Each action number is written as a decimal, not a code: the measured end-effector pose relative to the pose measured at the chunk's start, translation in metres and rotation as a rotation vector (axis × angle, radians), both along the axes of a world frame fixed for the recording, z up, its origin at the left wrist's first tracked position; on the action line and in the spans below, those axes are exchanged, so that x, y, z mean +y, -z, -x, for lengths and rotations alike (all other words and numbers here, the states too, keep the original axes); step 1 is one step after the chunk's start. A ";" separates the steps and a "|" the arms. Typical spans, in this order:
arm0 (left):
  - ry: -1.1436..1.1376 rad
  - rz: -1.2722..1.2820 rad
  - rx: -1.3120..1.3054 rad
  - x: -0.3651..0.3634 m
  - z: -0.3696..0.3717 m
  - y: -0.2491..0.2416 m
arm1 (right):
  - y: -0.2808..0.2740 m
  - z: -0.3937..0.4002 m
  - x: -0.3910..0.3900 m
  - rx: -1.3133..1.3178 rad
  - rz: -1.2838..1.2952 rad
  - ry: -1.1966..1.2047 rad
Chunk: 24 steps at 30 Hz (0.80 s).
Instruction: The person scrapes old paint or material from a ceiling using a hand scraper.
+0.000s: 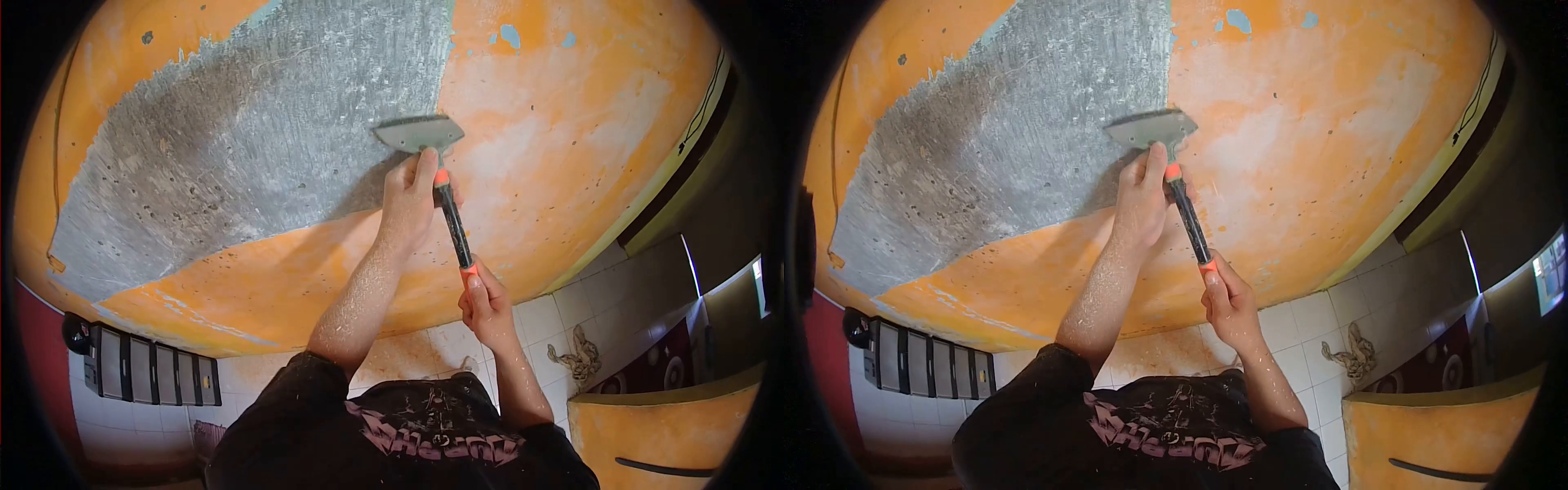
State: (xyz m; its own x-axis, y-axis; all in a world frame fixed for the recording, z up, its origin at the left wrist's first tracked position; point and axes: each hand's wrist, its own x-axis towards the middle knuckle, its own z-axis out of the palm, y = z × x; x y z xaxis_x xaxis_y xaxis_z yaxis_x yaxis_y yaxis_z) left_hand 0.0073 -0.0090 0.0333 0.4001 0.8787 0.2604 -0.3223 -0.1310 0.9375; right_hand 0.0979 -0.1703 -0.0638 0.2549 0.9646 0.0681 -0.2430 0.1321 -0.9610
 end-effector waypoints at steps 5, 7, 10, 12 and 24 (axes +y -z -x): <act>0.020 0.181 -0.054 -0.008 0.009 0.074 | 0.057 0.016 -0.020 0.020 0.108 0.000; 0.036 0.092 -0.028 0.005 0.003 0.056 | 0.058 0.011 -0.010 -0.045 0.062 -0.012; 0.067 -0.030 -0.072 0.013 -0.008 -0.007 | -0.005 -0.003 0.010 -0.011 -0.033 0.004; 0.043 -0.022 -0.050 0.008 -0.013 -0.034 | -0.028 -0.002 0.011 0.007 -0.031 0.021; 0.041 0.020 -0.067 0.005 -0.004 -0.016 | -0.023 -0.002 0.000 -0.016 0.008 0.004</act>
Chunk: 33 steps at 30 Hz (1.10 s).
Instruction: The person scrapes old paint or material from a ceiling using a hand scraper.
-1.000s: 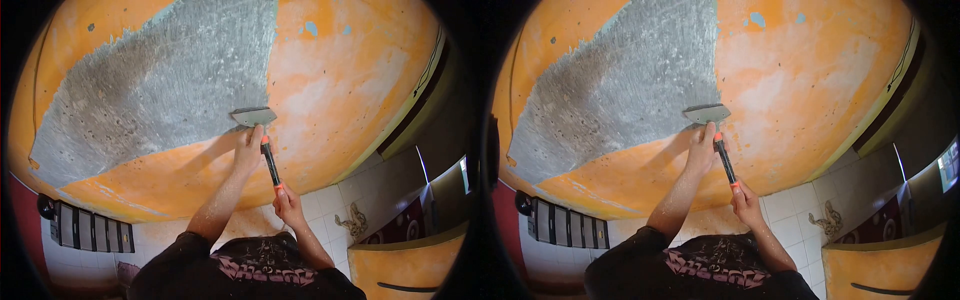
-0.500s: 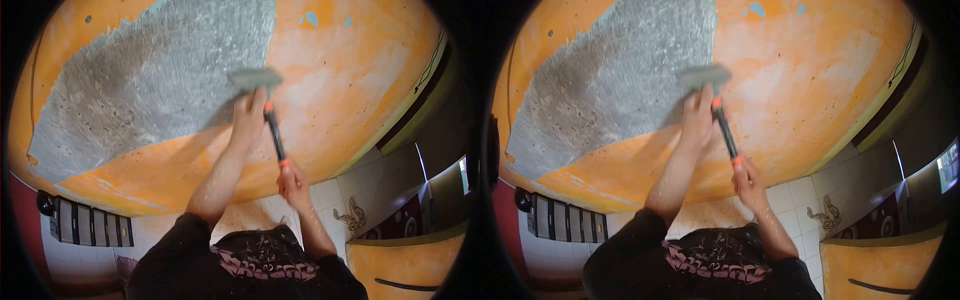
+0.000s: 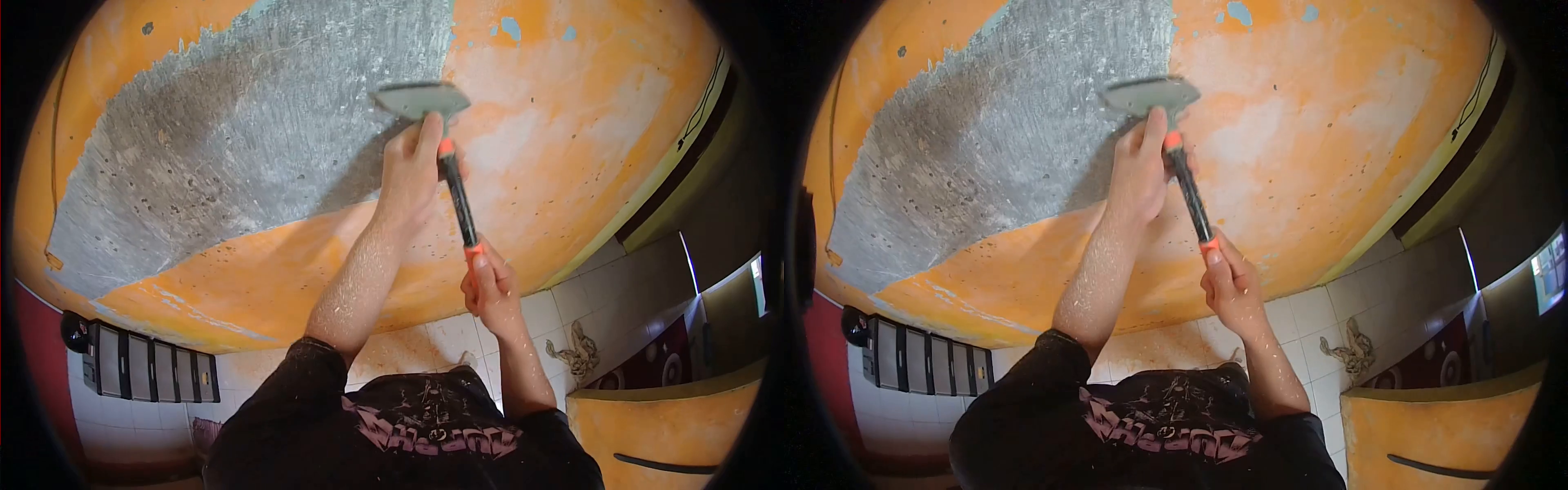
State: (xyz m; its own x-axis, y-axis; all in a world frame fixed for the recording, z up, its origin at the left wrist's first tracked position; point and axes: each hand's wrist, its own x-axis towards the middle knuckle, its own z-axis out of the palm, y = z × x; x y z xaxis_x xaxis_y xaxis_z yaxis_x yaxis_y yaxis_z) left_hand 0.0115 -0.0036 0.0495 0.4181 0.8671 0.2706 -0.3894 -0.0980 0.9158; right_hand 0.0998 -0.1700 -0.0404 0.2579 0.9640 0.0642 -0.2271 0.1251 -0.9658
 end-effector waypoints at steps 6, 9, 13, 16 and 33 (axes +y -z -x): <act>-0.032 0.084 0.025 -0.010 0.009 0.044 | 0.043 0.014 -0.016 0.032 0.049 0.002; -0.014 0.049 0.032 -0.005 0.008 0.040 | 0.039 0.012 -0.013 -0.047 0.057 0.033; -0.031 -0.041 -0.047 0.001 -0.010 -0.034 | -0.033 -0.006 0.001 -0.013 -0.035 -0.006; 0.023 0.015 -0.044 0.001 -0.003 -0.013 | -0.030 -0.004 -0.005 -0.024 0.023 -0.016; 0.006 0.048 -0.100 -0.005 0.001 0.016 | 0.006 0.006 -0.017 -0.009 0.031 -0.040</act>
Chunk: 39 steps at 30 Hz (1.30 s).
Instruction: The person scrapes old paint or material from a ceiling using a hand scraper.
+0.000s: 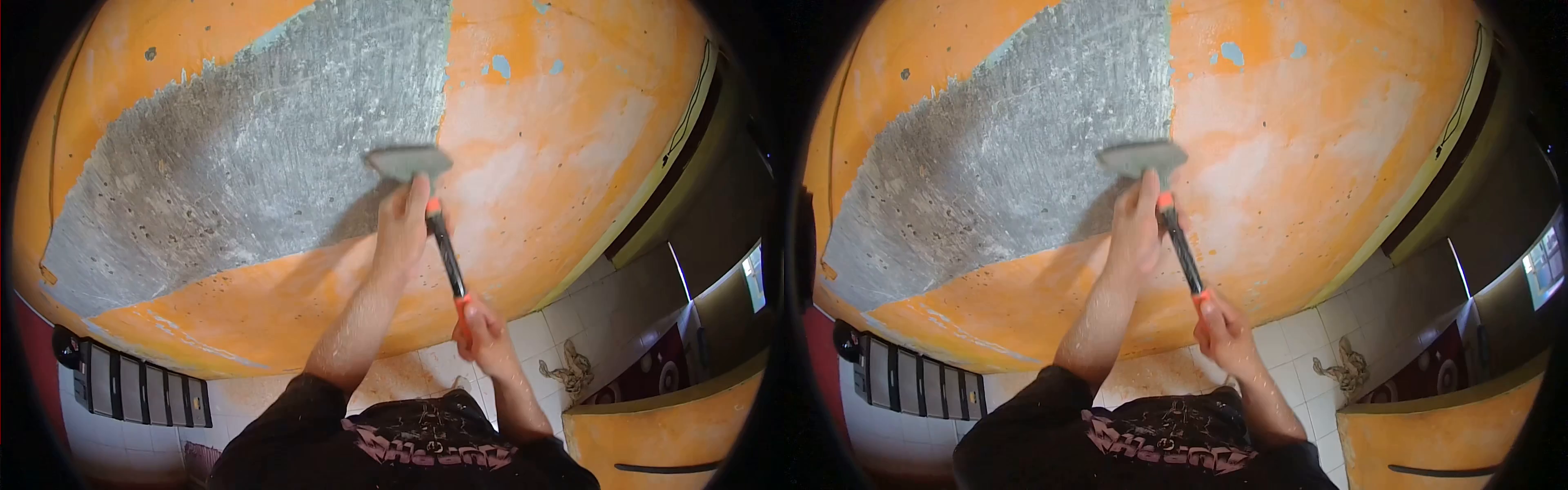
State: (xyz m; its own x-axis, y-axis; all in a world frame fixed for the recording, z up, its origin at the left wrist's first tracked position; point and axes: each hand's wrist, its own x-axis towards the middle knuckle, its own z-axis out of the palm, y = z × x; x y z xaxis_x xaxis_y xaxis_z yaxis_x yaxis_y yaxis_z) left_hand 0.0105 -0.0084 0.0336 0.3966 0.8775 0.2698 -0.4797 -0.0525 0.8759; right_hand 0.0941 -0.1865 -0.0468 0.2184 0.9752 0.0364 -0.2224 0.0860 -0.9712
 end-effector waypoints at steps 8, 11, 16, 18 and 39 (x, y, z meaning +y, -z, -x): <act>0.028 -0.111 -0.034 0.012 -0.017 -0.065 | -0.057 -0.017 0.018 -0.004 -0.019 0.052; -0.039 -0.011 -0.019 0.001 -0.005 -0.011 | -0.020 -0.001 0.000 0.028 0.047 0.047; -0.001 -0.125 0.009 0.011 -0.009 -0.050 | -0.045 -0.016 0.017 -0.048 -0.042 0.039; -0.007 -0.165 -0.018 0.015 -0.018 -0.087 | -0.077 -0.023 0.025 -0.065 -0.084 0.035; 0.044 -0.160 -0.009 0.012 -0.020 -0.097 | -0.085 -0.011 0.016 -0.024 -0.076 0.107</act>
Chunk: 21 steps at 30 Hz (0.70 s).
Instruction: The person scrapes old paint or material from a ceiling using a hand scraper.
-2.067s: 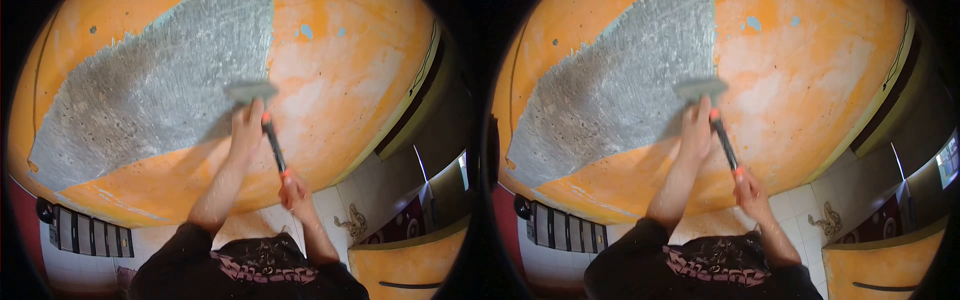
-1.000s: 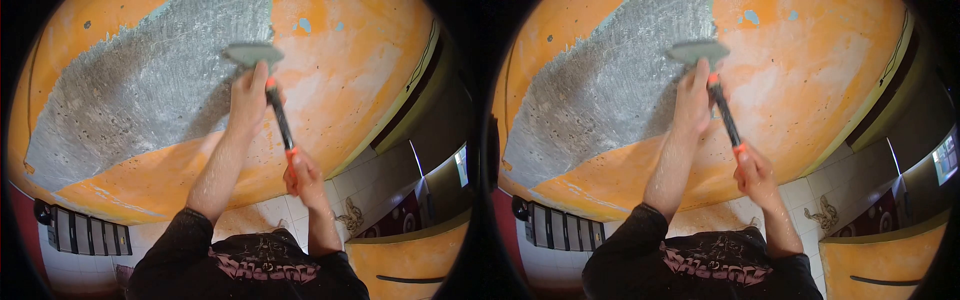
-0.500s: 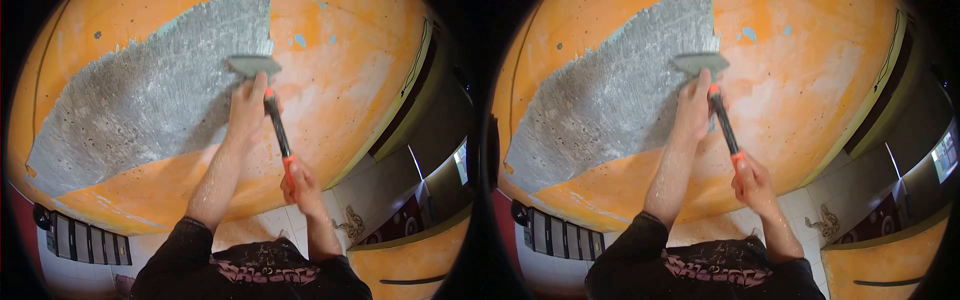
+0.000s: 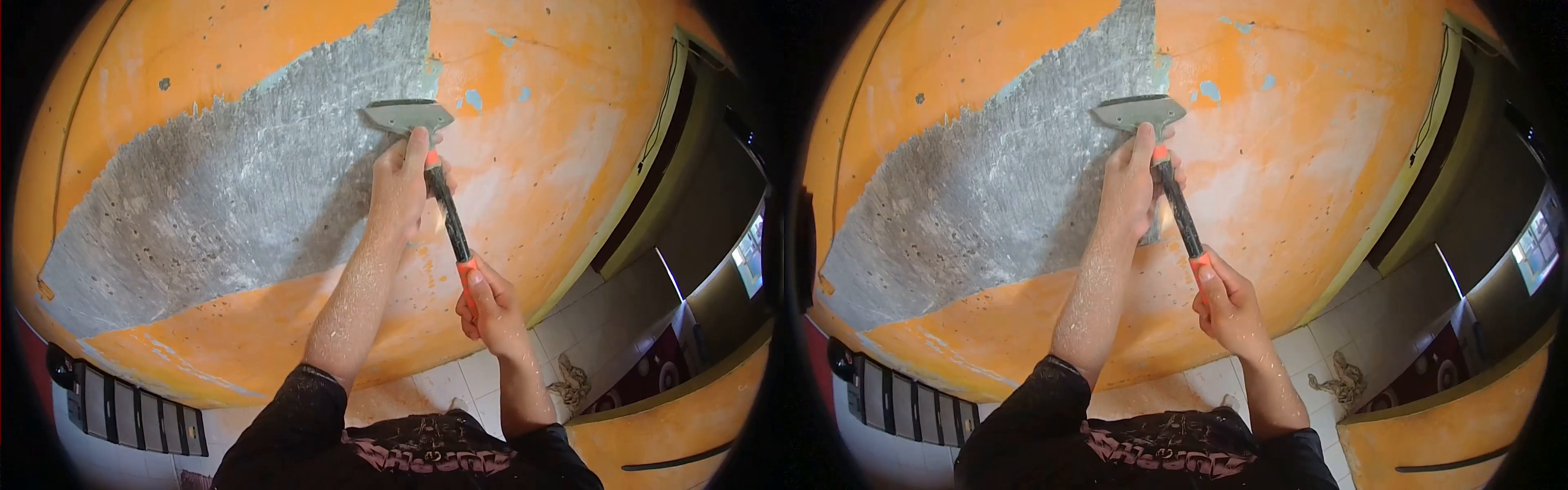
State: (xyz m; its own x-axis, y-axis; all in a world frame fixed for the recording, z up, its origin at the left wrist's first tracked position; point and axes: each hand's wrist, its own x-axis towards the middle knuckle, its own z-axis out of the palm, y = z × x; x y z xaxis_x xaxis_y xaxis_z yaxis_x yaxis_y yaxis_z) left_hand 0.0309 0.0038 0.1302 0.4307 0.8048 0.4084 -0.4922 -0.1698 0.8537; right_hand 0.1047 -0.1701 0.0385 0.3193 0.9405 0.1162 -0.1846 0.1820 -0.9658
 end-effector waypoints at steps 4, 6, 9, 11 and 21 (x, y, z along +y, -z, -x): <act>-0.001 -0.041 -0.034 0.011 -0.008 -0.024 | -0.025 -0.011 0.010 -0.043 -0.042 -0.024; 0.016 -0.119 -0.071 0.010 -0.011 -0.051 | -0.051 -0.019 0.018 -0.077 -0.056 -0.022; -0.042 -0.127 -0.066 0.003 -0.017 -0.074 | -0.065 -0.021 0.014 -0.095 -0.086 -0.012; -0.007 -0.116 -0.067 0.009 -0.015 -0.059 | -0.061 -0.018 0.010 -0.081 -0.086 -0.014; -0.043 -0.150 -0.076 0.011 -0.024 -0.092 | -0.089 -0.026 0.013 -0.154 -0.100 -0.006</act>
